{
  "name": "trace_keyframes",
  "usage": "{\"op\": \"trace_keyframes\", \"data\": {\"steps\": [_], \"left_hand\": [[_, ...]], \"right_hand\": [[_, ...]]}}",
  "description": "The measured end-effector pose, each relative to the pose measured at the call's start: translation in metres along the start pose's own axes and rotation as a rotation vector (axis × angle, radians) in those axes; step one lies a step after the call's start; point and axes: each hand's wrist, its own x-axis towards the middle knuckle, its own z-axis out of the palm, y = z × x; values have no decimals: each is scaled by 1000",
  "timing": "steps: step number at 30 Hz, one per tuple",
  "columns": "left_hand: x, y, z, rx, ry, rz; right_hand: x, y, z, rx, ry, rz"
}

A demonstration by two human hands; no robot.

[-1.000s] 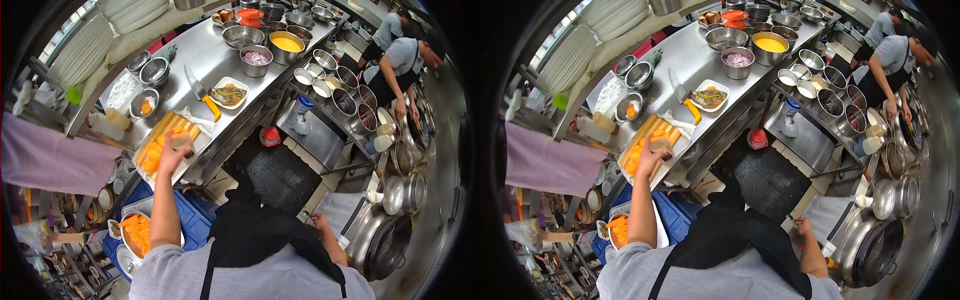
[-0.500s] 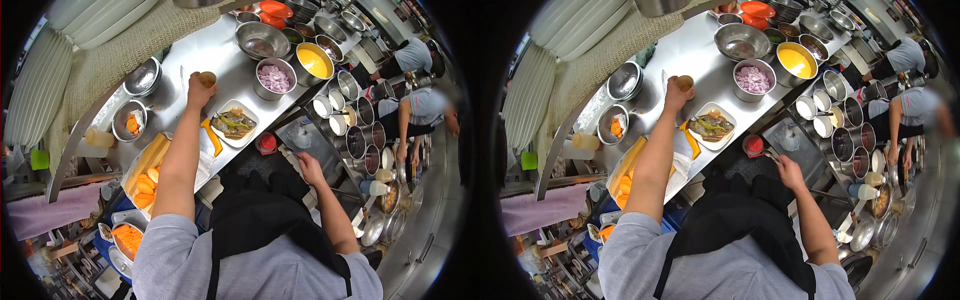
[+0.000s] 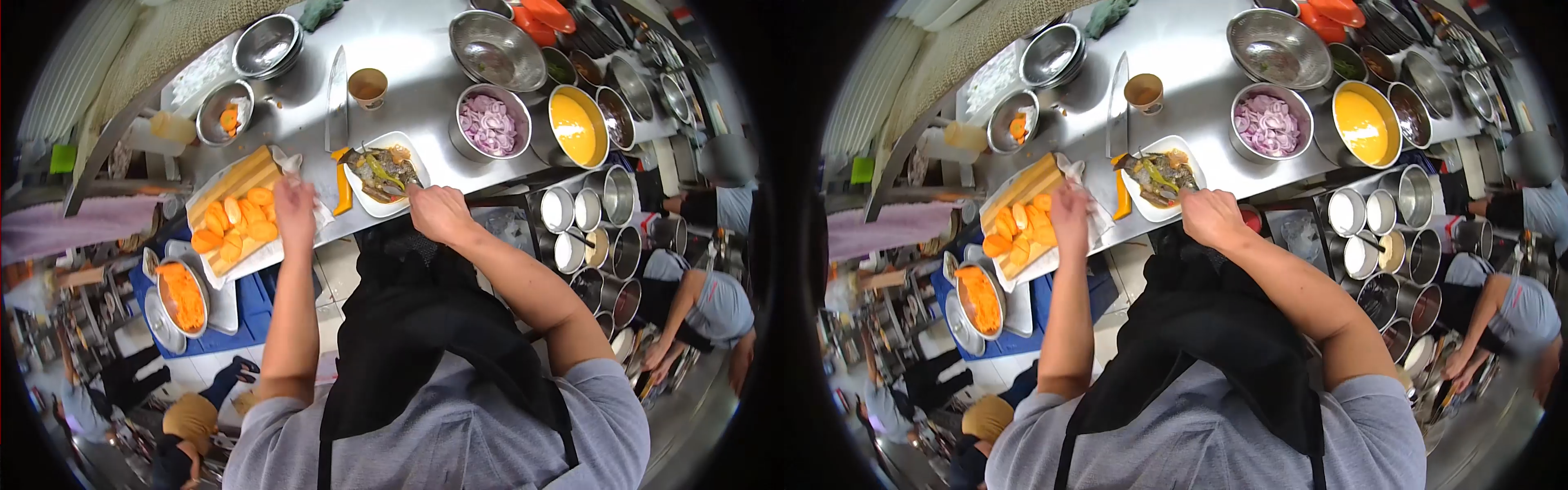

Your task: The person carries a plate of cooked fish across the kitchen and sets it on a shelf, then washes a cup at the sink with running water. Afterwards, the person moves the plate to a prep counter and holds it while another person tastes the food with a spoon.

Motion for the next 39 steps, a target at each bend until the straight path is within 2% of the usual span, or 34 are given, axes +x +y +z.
{"op": "trace_keyframes", "data": {"steps": [2,5,13,24,31,34,37,39], "left_hand": [[-61,-13,11,-45,-8,-188],[-105,-29,29,-166,-61,-313],[-54,-23,63,-221,-315,-544],[-40,-38,49,-152,-585,-464],[-44,-38,31,-95,-683,-455],[-43,-37,22,-93,-687,-457],[-43,-38,15,-82,-691,-452],[-44,-41,13,-79,-717,-448]], "right_hand": [[5,4,-2,-17,-35,-61],[7,1,-1,-45,-56,-93],[11,-21,9,-88,28,44],[8,-41,21,-140,-31,292],[17,-56,18,-156,18,341],[17,-52,33,-126,-6,382],[19,-44,49,92,-14,515],[25,-40,53,129,-31,502]]}}
